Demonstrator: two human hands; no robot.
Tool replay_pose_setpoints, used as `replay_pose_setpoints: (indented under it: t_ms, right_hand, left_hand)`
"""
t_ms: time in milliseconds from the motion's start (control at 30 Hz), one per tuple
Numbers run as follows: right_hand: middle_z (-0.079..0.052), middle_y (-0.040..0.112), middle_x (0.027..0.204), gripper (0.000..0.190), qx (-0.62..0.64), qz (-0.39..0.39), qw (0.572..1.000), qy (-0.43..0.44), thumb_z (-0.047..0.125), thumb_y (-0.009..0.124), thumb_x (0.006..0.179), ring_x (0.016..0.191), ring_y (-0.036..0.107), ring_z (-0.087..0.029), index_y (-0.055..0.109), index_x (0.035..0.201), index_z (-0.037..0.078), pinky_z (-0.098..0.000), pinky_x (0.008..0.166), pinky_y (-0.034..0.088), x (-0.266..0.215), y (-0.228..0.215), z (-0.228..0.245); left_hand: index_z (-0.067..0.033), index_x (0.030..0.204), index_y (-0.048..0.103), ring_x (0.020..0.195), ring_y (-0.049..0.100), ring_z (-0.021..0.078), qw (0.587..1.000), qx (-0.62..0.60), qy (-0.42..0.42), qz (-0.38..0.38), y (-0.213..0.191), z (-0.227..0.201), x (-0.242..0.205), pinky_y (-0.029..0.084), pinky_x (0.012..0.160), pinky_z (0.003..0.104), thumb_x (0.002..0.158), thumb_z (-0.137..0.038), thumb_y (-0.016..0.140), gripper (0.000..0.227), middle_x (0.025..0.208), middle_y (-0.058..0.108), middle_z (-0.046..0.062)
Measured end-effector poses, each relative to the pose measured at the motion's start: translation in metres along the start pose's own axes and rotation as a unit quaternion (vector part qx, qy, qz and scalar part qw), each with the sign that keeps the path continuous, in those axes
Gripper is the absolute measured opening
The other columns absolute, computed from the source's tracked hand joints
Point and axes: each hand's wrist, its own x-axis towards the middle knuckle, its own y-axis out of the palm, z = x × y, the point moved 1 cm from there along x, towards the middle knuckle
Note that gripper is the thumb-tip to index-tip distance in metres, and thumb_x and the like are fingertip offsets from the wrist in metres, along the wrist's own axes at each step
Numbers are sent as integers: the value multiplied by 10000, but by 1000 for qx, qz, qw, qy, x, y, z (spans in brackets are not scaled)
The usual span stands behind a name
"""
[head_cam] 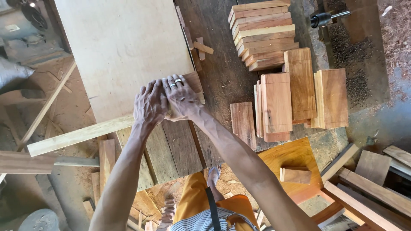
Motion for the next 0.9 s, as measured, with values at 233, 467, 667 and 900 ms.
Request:
replay_pose_setpoints:
  t_ms: [233, 467, 667, 900]
  right_hand:
    - [-377, 422, 1476, 1238, 12, -34, 999, 7, 838, 510, 775, 1371, 444, -513, 300, 1461, -172, -514, 1172, 359, 10, 8, -6]
    - [-381, 429, 1478, 1243, -1, -26, 1000, 0, 857, 474, 795, 1374, 447, -520, 305, 1465, -176, -515, 1176, 370, 16, 3, -10]
    - [-390, 415, 1479, 1264, 14, -27, 1000, -1, 874, 455, 799, 1379, 431, -531, 291, 1461, -190, -528, 1178, 356, 25, 4, -14]
    - [-395, 403, 1484, 1236, 13, -22, 1000, 5, 839, 459, 805, 1385, 431, -521, 284, 1467, -190, -522, 1187, 345, 37, 5, -21]
  left_hand:
    - [-28, 1412, 550, 1118, 599, 352, 1000, -10, -1, -13, -6, -1, 7, 486, 929, 492, 912, -193, 552, 527, 1379, 603, 173]
    - [-25, 1421, 546, 1128, 599, 352, 1000, -17, 4, -19, -6, 4, 14, 483, 950, 489, 901, -178, 565, 543, 1381, 601, 169]
    - [-21, 1428, 539, 1138, 605, 340, 1000, -18, 1, -16, -2, 11, 23, 487, 955, 482, 905, -176, 559, 546, 1389, 596, 167]
    - [-44, 1408, 549, 1138, 608, 337, 1000, -17, 2, -19, -6, 12, 34, 487, 943, 489, 900, -170, 568, 525, 1365, 603, 153]
